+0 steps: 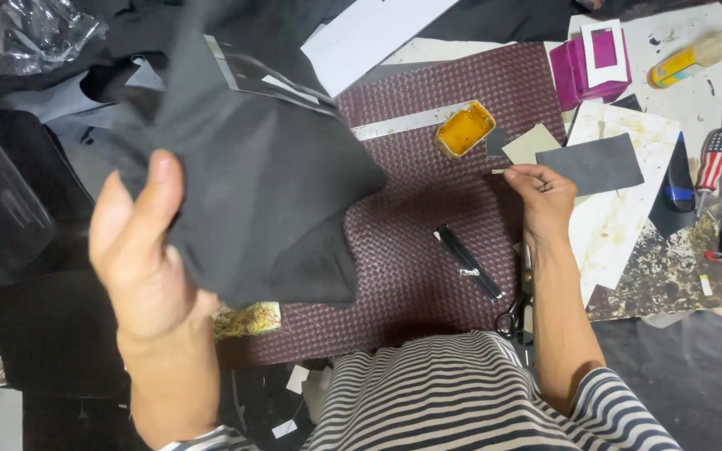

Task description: Marking a rectangular opening on a leather piece using a ruler and pen, then applying adhesive to the area.

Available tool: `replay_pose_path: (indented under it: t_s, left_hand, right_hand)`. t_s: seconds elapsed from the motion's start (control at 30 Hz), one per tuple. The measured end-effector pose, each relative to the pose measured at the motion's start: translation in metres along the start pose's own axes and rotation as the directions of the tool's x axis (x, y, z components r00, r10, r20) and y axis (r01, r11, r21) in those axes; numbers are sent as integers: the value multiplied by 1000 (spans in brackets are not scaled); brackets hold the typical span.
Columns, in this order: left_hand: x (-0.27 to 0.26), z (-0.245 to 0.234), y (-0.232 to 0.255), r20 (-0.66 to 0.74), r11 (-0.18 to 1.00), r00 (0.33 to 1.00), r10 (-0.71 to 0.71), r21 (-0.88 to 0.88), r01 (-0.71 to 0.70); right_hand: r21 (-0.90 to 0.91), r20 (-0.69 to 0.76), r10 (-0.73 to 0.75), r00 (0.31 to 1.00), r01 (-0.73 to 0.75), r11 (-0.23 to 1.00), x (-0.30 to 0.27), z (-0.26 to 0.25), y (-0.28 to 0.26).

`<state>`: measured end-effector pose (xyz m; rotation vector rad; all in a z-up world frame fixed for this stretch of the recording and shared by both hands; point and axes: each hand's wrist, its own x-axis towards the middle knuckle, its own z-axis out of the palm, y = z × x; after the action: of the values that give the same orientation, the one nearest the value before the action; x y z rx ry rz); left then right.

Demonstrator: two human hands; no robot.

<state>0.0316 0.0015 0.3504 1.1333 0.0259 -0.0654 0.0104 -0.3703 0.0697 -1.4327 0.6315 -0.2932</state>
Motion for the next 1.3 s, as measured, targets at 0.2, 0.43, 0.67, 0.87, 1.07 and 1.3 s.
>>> replay_pose_path:
  t_s: [0.2,0.43,0.67,0.87,1.07,1.3]
  left_hand:
    - [-68,-4,-51,-554,870,688,468,154,-468]
    - [-128,-66,-254,-845,986,516,-140,-164,-2]
    - [-196,-126,-417,-787,820,610,-91,288,495]
    - [-194,-103,-326,-676,776,735,51,491,397]
    - [-130,-114,-269,-149,302,877,456,953,5]
    - [28,-96,-361,196,268,974,-115,950,-160]
  right_hand:
    - [79,-43,-46,998,50,996,9,-5,-18]
    - [80,-164,-166,972,181,980,48,-41,-13]
    - [37,-112,-255,961,260,965,73,-33,-9]
    - [-95,55,-157,986,162,982,68,15,-6]
    - [-184,182,-184,966,217,959,75,34,13]
    - [-259,219,-322,921,373,891,93,50,28]
